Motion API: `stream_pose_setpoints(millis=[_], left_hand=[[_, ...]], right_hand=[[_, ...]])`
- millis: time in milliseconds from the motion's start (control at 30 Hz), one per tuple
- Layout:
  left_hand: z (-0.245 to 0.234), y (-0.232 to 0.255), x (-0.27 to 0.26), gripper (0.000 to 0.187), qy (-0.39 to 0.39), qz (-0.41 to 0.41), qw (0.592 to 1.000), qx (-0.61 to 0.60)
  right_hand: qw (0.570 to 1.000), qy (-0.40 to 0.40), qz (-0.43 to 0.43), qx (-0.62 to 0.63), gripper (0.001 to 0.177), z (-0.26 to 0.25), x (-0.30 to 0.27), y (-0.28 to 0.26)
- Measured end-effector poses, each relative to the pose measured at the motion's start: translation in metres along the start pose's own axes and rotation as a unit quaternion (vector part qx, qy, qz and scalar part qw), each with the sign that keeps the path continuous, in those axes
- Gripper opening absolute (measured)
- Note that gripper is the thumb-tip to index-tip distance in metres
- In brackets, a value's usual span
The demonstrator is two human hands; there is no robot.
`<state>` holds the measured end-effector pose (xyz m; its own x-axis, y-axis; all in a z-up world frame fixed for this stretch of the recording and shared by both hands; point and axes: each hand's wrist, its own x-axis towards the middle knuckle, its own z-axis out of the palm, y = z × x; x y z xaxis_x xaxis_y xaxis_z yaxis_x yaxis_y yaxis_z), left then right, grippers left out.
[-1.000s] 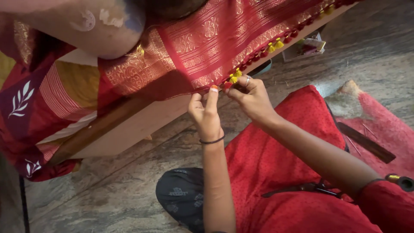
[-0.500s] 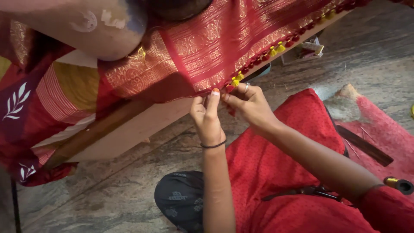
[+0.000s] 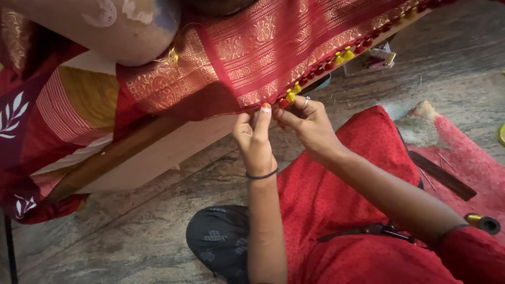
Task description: Making and attaching gold thread tassels to the edge of a red saree.
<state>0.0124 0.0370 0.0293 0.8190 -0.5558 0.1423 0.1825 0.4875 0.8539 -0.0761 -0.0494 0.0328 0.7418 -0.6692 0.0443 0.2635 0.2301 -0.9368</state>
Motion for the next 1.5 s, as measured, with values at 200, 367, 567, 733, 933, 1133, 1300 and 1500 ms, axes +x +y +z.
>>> stream_pose_setpoints(millis=[200,367,567,733,933,1133,1300,1500], left_hand=[[0.007,0.010,0.000,0.013,-0.001,-0.010,1.000,-0.014],[0.005,0.009,-0.001,0.014,0.000,0.001,1.000,0.002],[0.008,0.013,-0.002,0.015,0.002,0.000,1.000,-0.001],[0.007,0.013,-0.002,0.016,-0.004,-0.001,1.000,-0.007],[0.009,0.016,-0.003,0.017,-0.004,-0.005,1.000,-0.010],[0.002,0.006,-0.003,0.015,-0.003,-0.004,1.000,-0.009],[0.008,0.013,-0.002,0.015,-0.002,0.002,1.000,0.007],[0.007,0.014,0.001,0.018,0.016,0.011,1.000,0.018]], right_hand=[[0.999,-0.004,-0.015,0.036,0.010,0.005,0.001,-0.002],[1.000,0.011,0.002,0.019,0.010,0.000,0.002,0.006],[1.000,0.006,-0.007,0.017,0.010,0.003,0.003,0.005],[1.000,0.011,-0.003,0.012,0.012,0.005,0.002,0.000],[1.000,0.005,0.002,0.018,0.014,0.005,-0.001,-0.002],[1.000,-0.006,-0.016,0.023,0.013,0.006,-0.003,-0.001],[0.989,0.058,-0.047,0.131,0.023,0.023,-0.015,-0.006],[0.981,0.014,-0.187,0.052,0.049,0.034,-0.008,-0.029]])
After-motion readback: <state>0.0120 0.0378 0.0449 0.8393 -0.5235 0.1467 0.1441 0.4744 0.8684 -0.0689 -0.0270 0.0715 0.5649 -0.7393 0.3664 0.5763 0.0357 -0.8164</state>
